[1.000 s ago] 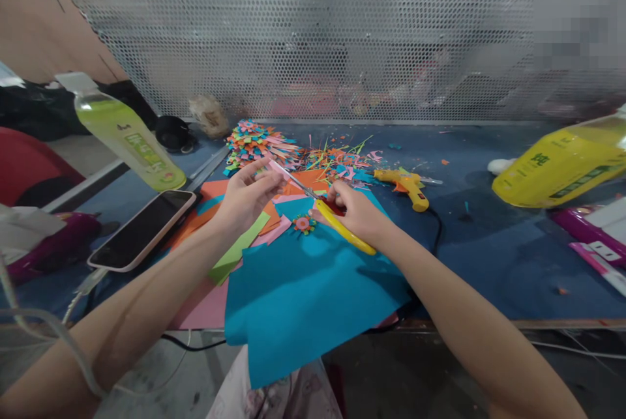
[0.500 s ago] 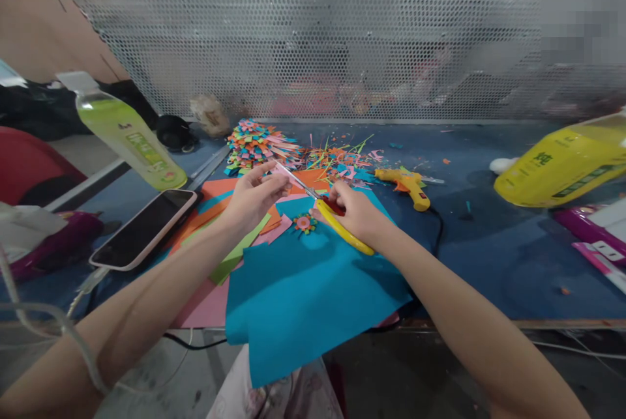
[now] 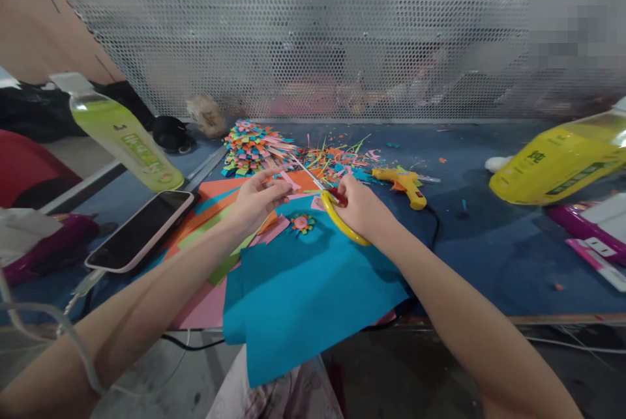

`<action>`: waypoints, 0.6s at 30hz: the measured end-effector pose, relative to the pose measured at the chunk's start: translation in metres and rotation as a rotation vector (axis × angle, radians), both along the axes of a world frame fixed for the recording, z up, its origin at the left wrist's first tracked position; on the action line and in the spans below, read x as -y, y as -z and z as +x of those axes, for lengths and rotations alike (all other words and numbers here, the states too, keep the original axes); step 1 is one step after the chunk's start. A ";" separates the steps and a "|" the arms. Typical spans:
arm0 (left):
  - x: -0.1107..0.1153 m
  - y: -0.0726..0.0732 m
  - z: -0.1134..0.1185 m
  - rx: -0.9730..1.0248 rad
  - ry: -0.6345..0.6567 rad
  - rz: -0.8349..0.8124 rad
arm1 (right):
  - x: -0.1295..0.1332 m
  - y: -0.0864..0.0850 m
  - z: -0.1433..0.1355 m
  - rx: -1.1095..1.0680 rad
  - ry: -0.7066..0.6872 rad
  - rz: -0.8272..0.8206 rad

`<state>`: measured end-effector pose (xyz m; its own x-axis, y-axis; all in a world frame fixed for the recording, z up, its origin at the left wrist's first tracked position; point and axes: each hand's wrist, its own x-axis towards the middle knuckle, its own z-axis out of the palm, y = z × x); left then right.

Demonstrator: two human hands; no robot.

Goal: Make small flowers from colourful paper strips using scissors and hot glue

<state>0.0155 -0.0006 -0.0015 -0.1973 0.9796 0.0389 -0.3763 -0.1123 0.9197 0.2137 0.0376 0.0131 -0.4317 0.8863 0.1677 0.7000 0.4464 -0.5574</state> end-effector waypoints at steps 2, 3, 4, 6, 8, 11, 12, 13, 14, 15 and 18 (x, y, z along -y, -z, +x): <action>0.000 0.001 -0.001 -0.035 0.017 0.012 | -0.004 0.002 0.003 0.104 0.089 0.029; 0.000 0.001 -0.002 -0.068 0.027 0.019 | -0.006 0.002 0.004 0.166 0.133 0.033; 0.001 0.002 -0.002 -0.107 0.036 0.026 | -0.008 0.003 0.005 0.229 0.176 0.030; 0.001 0.002 -0.003 -0.187 0.057 0.037 | -0.009 0.002 0.007 0.329 0.236 0.006; 0.001 0.003 -0.004 -0.236 0.074 0.042 | -0.008 0.001 0.007 0.384 0.253 -0.011; 0.000 0.005 -0.005 -0.252 0.068 0.042 | -0.005 -0.001 0.006 0.467 0.258 -0.007; -0.001 0.006 -0.005 -0.261 0.065 0.040 | -0.004 -0.002 0.006 0.505 0.266 -0.005; -0.001 0.007 -0.005 -0.278 0.064 0.037 | -0.003 -0.003 0.006 0.543 0.268 -0.007; -0.002 0.008 -0.006 -0.303 0.062 0.035 | -0.002 -0.003 0.006 0.574 0.265 -0.010; -0.002 0.009 -0.006 -0.333 0.060 0.036 | -0.001 -0.003 0.005 0.595 0.256 -0.014; -0.002 0.010 -0.006 -0.416 0.067 0.068 | 0.000 -0.004 0.005 0.608 0.227 -0.036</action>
<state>0.0099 0.0015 -0.0118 -0.0876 0.9821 0.1667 0.0168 -0.1659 0.9860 0.2190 0.0374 0.0171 -0.2419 0.9671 -0.0794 0.9700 0.2390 -0.0434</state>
